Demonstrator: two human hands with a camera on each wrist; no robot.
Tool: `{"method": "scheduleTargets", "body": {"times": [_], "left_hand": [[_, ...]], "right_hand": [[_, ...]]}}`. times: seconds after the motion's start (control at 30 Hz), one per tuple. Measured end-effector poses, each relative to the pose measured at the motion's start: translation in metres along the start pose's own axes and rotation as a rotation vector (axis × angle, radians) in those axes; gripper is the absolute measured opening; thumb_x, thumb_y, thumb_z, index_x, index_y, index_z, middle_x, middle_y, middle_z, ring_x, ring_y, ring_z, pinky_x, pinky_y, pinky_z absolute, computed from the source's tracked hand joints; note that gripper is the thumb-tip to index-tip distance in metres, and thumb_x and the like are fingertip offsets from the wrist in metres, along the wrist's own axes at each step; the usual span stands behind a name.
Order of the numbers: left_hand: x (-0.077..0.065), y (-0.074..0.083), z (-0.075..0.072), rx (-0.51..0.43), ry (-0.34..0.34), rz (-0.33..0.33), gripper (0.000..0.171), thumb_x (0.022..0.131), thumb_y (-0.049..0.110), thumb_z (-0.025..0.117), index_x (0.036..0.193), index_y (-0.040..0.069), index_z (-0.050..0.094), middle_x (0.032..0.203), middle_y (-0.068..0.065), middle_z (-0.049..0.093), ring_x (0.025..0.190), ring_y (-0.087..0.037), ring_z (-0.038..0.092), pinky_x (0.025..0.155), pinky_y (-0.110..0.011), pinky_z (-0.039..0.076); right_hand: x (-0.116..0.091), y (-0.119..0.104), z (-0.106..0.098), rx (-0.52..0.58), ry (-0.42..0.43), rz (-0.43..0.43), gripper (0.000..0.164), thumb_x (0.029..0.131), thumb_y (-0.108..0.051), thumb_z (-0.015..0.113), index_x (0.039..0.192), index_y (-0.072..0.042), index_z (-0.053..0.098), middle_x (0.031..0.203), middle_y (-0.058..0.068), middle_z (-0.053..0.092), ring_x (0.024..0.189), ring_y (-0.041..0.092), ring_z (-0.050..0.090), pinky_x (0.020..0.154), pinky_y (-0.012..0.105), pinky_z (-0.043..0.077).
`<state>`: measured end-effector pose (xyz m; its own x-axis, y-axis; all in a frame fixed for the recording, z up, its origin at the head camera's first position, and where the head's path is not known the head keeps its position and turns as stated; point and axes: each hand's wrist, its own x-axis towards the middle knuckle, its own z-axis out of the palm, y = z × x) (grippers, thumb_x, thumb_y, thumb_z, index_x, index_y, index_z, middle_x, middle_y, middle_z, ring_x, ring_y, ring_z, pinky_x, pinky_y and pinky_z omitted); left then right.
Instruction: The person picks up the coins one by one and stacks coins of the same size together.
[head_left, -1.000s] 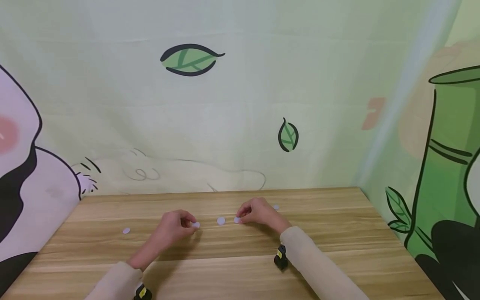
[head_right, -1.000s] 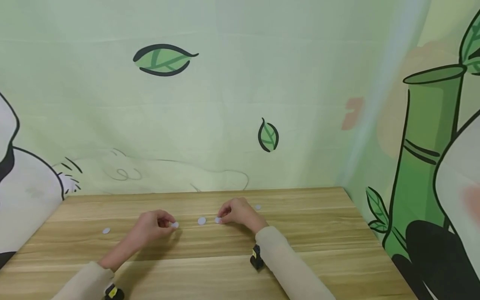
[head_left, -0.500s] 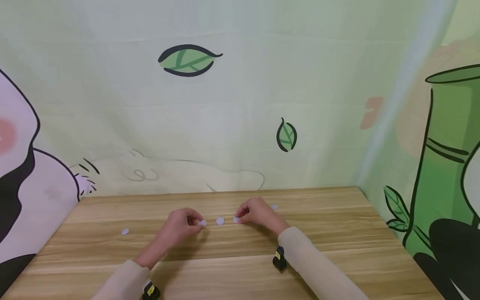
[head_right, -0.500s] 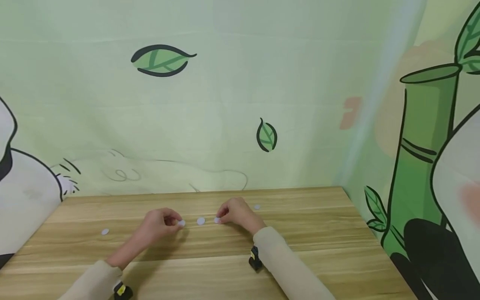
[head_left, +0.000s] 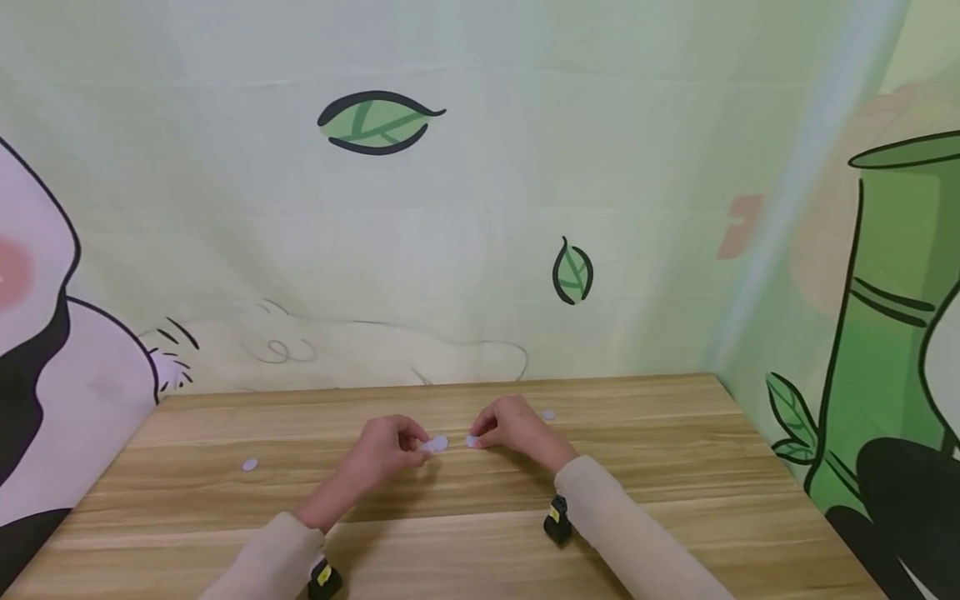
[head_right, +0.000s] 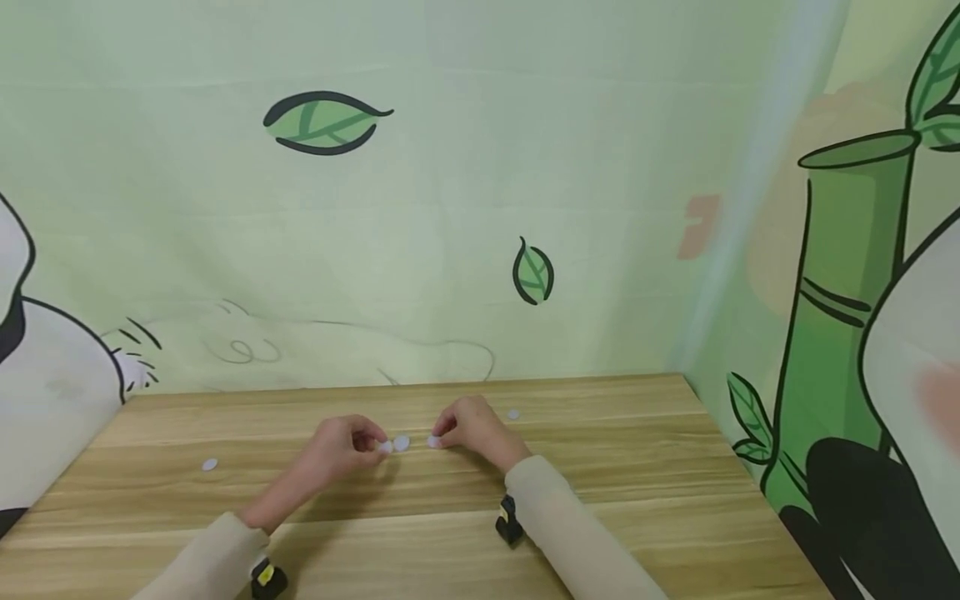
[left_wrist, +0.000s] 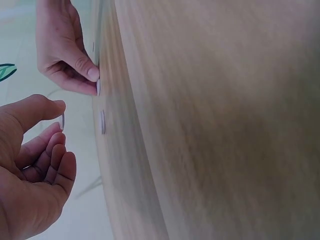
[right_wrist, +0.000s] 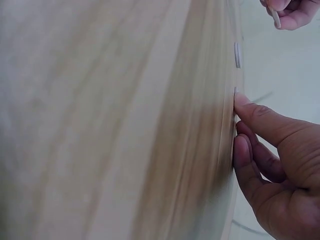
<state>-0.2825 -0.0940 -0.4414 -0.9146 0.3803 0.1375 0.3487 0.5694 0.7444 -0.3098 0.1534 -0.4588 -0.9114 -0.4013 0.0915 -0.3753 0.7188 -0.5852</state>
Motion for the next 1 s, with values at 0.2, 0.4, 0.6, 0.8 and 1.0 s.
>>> {"method": "scheduleTargets", "body": {"times": [0.2, 0.4, 0.6, 0.8, 1.0], "left_hand": [[0.006, 0.004, 0.008, 0.016, -0.021, 0.016, 0.012, 0.080, 0.002, 0.082, 0.087, 0.002, 0.073, 0.073, 0.000, 0.059, 0.067, -0.012, 0.052, 0.055, -0.022, 0.043], [0.011, 0.006, 0.014, 0.019, -0.045, 0.034, 0.011, 0.080, 0.002, 0.082, 0.088, 0.003, 0.074, 0.072, 0.000, 0.060, 0.066, -0.011, 0.053, 0.056, -0.022, 0.044], [0.017, 0.008, 0.019, 0.036, -0.074, 0.055, 0.011, 0.081, 0.002, 0.081, 0.088, 0.004, 0.074, 0.072, 0.001, 0.060, 0.066, -0.010, 0.053, 0.056, -0.023, 0.044], [0.025, 0.010, 0.024, 0.081, -0.074, 0.069, 0.011, 0.080, 0.003, 0.081, 0.088, 0.005, 0.074, 0.073, 0.002, 0.060, 0.068, -0.011, 0.053, 0.058, -0.023, 0.045], [0.033, 0.011, 0.029, 0.077, -0.093, 0.087, 0.013, 0.078, 0.001, 0.080, 0.089, 0.003, 0.074, 0.073, 0.001, 0.061, 0.067, -0.011, 0.053, 0.057, -0.022, 0.045]], "right_hand": [[-0.001, 0.002, -0.002, 0.005, 0.007, -0.027, 0.008, 0.085, -0.013, 0.084, 0.089, -0.008, 0.081, 0.082, -0.006, 0.075, 0.076, 0.000, 0.061, 0.074, 0.022, 0.052], [0.001, 0.003, -0.001, 0.012, -0.005, -0.004, 0.009, 0.085, -0.016, 0.084, 0.088, -0.009, 0.080, 0.081, -0.005, 0.074, 0.076, 0.003, 0.060, 0.075, 0.023, 0.051], [0.002, 0.003, 0.000, -0.003, 0.001, -0.014, 0.010, 0.083, -0.015, 0.085, 0.084, -0.010, 0.076, 0.076, -0.005, 0.071, 0.072, 0.003, 0.057, 0.071, 0.022, 0.049], [0.003, 0.004, 0.001, 0.010, -0.002, -0.017, 0.010, 0.082, -0.013, 0.085, 0.084, -0.010, 0.076, 0.077, -0.005, 0.071, 0.072, 0.003, 0.058, 0.071, 0.022, 0.050], [0.004, 0.005, 0.002, 0.003, -0.006, -0.025, 0.009, 0.081, -0.010, 0.086, 0.084, -0.011, 0.077, 0.078, -0.005, 0.072, 0.073, 0.003, 0.059, 0.071, 0.021, 0.050]]}}
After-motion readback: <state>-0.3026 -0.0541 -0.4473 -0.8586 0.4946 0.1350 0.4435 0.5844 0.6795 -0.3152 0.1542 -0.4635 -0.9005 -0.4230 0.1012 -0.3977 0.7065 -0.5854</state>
